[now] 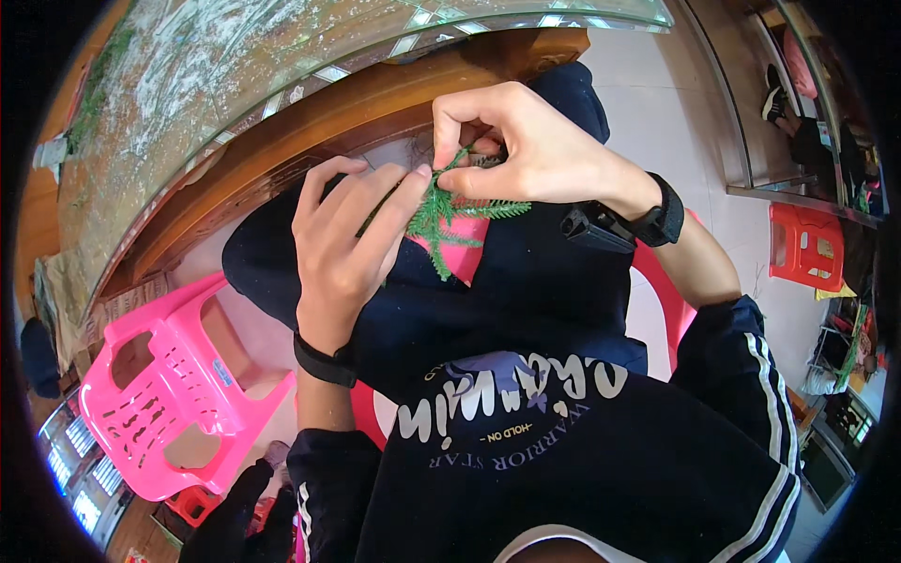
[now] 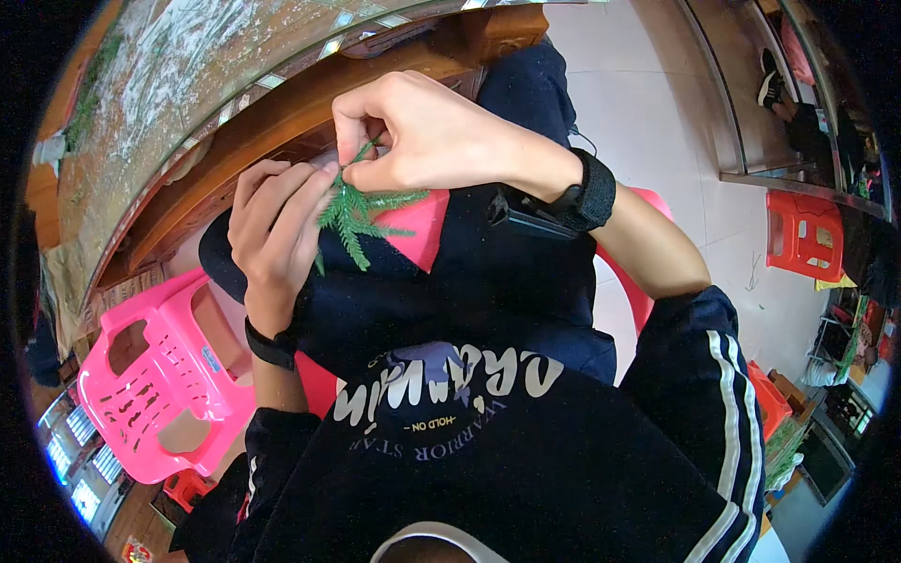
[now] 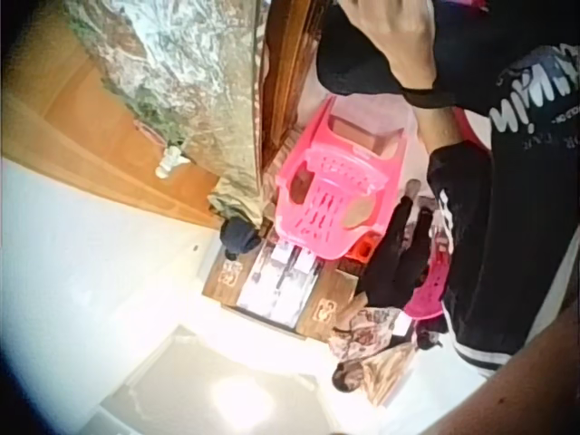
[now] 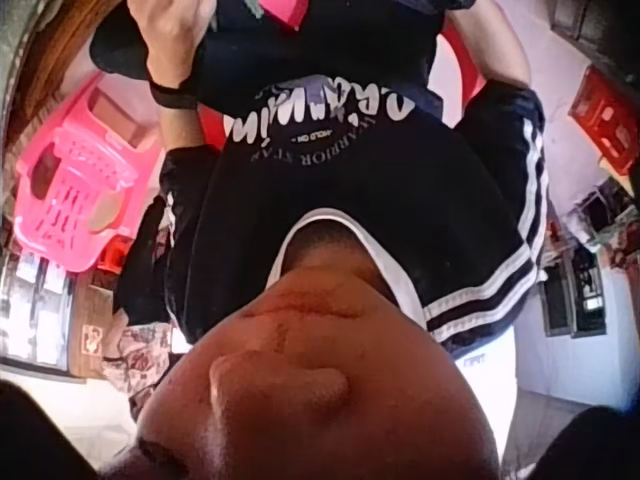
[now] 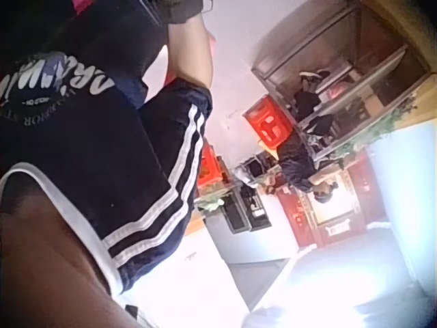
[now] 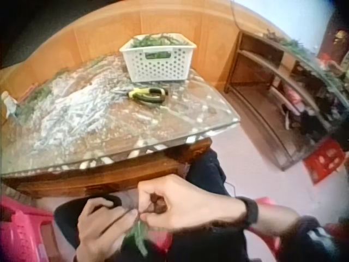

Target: Assembling and shaping artificial green foliage branches at a workstation.

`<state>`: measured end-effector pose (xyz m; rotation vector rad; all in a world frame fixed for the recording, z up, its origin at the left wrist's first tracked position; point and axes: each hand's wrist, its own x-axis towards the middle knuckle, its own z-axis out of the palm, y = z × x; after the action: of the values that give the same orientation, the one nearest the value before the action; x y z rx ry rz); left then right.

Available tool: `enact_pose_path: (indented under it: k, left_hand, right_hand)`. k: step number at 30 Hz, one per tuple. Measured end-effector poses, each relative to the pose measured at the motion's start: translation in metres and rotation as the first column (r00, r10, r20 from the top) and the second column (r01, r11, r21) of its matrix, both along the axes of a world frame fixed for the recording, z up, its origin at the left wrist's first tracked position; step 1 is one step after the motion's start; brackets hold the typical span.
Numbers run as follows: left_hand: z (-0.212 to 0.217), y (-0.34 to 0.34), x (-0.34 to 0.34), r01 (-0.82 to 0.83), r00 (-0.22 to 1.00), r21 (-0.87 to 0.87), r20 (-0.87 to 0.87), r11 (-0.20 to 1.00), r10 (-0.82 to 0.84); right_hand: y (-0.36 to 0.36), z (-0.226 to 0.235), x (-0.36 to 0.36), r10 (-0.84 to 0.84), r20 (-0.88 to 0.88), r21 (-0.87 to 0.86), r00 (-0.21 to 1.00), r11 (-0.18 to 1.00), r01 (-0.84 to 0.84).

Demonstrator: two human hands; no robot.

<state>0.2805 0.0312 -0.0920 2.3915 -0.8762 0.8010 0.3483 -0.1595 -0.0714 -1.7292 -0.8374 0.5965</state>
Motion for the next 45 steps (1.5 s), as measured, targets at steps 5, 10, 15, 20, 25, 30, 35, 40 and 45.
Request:
enact_pose_path:
  k: [5, 10, 15, 20, 25, 30, 35, 40, 45]
  left_hand:
    - [-0.003, 0.002, -0.001, 0.017, 0.999, 0.028, 0.05, 0.999, -0.018]
    - [-0.001, 0.004, -0.002, -0.038, 0.996, 0.07, 0.089, 0.997, 0.032]
    - [0.001, 0.004, -0.002, -0.031, 0.998, 0.064, 0.057, 0.997, 0.028]
    - [0.003, 0.004, 0.003, 0.041, 0.991, 0.037, 0.125, 0.998, -0.045]
    - [0.001, 0.005, -0.001, 0.054, 0.991, 0.029, 0.123, 0.998, -0.057]
    - [-0.006, 0.001, -0.006, 0.043, 0.997, -0.05, 0.071, 0.998, -0.039]
    - [-0.005, -0.002, -0.007, 0.067, 0.995, -0.076, 0.074, 0.995, -0.061]
    - [-0.002, -0.002, -0.01, 0.023, 0.999, -0.123, -0.036, 0.992, -0.028]
    - [-0.003, -0.003, -0.015, -0.191, 0.944, -0.212, -0.306, 0.958, 0.121]
  right_hand:
    - [-0.001, -0.007, 0.005, 0.087, 0.012, 0.024, 0.996, 0.996, -0.087]
    - [0.0, -0.016, 0.009, 0.149, 0.066, 0.015, 0.987, 0.988, -0.151]
    - [0.001, -0.017, 0.008, 0.182, -0.033, 0.048, 0.983, 0.982, -0.18]
    - [0.001, -0.019, 0.008, 0.214, -0.217, 0.133, 0.952, 0.973, -0.189]
    - [0.001, -0.014, 0.005, 0.2, -0.143, 0.066, 0.969, 0.979, -0.192]
    - [-0.003, -0.007, 0.006, 0.204, -0.163, 0.007, 0.965, 0.979, -0.205]
    - [-0.003, -0.015, 0.008, 0.279, -0.341, 0.068, 0.898, 0.96, -0.272]
    - [-0.002, -0.013, 0.006, 0.286, -0.257, 0.065, 0.923, 0.958, -0.279]
    - [0.003, -0.014, 0.001, 0.168, -0.037, 0.115, 0.985, 0.98, -0.162]
